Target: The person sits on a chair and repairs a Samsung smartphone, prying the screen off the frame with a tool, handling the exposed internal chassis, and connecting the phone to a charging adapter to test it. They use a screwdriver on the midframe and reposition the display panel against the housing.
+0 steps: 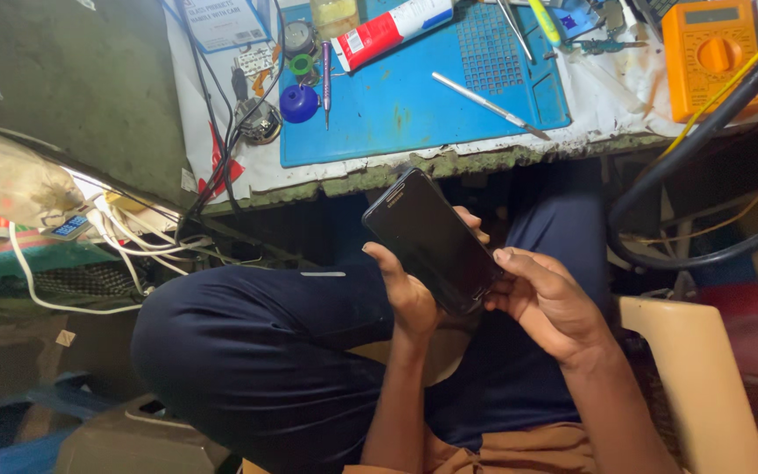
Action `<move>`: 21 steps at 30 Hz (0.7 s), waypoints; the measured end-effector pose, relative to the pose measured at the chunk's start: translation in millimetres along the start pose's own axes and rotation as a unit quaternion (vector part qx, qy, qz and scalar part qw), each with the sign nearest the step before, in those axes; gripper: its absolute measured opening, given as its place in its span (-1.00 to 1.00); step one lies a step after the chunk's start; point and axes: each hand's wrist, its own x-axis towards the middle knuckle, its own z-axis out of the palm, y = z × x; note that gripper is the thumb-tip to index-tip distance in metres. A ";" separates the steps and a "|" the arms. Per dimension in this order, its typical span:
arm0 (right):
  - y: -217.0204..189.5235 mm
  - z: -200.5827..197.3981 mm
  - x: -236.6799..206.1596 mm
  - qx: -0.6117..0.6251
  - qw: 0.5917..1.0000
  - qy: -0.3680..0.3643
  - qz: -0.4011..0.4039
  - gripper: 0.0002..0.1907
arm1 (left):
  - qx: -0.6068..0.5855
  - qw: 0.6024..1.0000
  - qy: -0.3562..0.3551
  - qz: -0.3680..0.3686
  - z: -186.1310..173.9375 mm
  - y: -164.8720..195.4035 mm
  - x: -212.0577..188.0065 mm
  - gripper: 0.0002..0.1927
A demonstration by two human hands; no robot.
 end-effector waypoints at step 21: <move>5.4 -1.7 -5.7 -0.056 0.997 0.030 -0.051 -0.75 | 0.000 1.000 0.001 -0.005 -12.2 -7.3 -4.6 0.05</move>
